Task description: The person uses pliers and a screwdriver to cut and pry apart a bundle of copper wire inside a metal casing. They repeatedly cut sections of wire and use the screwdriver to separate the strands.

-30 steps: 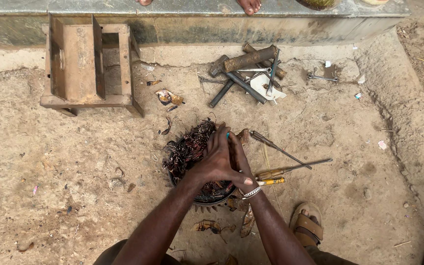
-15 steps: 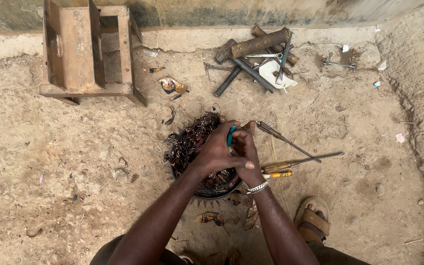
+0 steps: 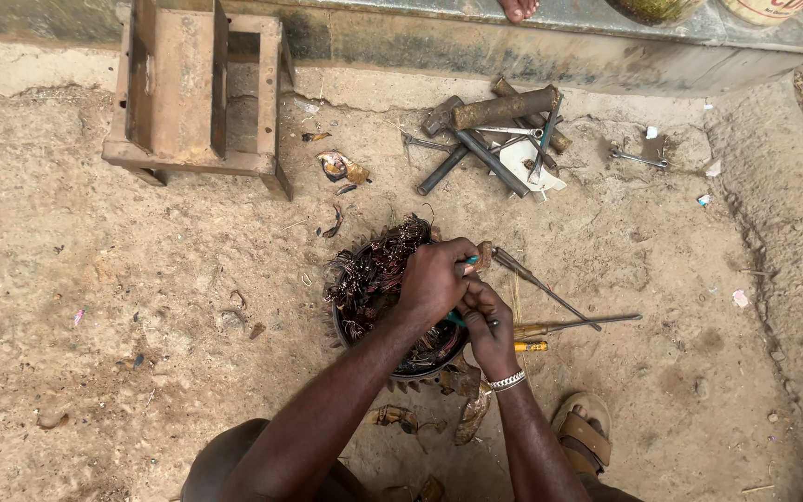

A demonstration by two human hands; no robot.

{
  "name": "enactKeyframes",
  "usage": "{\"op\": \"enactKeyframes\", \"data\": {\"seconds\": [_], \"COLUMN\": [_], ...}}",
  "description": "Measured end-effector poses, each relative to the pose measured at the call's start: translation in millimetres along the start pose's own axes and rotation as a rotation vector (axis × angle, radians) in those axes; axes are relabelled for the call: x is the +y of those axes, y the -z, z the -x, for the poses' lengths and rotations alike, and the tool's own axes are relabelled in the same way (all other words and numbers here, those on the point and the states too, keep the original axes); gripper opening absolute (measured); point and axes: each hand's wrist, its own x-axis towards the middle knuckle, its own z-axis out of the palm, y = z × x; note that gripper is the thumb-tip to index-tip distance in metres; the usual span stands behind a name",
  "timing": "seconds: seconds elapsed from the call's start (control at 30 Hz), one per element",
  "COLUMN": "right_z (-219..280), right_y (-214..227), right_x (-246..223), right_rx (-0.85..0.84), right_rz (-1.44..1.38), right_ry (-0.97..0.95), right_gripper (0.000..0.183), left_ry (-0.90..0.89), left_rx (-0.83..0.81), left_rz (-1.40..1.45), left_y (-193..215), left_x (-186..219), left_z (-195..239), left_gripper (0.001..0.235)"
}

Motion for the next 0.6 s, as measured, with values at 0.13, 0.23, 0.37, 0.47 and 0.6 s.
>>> {"op": "enactKeyframes", "data": {"seconds": [0.13,0.23,0.37,0.47,0.6], "right_z": [13.9,26.9,35.7,24.2,21.3], "right_y": [-17.3,-30.2,-27.2,-10.7,-5.9], "right_x": [-22.0,-30.7,-19.0,-9.3,0.6], "right_rx": [-0.215,-0.313,-0.085,-0.047,-0.016], "right_rz": [0.098,0.319,0.011,-0.122,-0.135], "right_ry": [0.032,0.252,0.170,0.163,0.116], "right_gripper": [0.078,0.081,0.056,0.056,0.051], "left_ry": [0.105,0.152,0.066,0.038,0.040], "left_rx": [0.021,0.066,-0.003,-0.012,-0.013], "left_rz": [-0.081,-0.083,-0.095,-0.060,-0.078], "left_y": [0.2,2.4,-1.0,-1.9,-0.3], "left_x": [-11.7,-16.2,-14.2,-7.3,-9.8], "left_z": [-6.5,-23.2,-21.5,-27.4,-30.7], "left_gripper": [0.023,0.025,0.033,0.037,0.035]}}
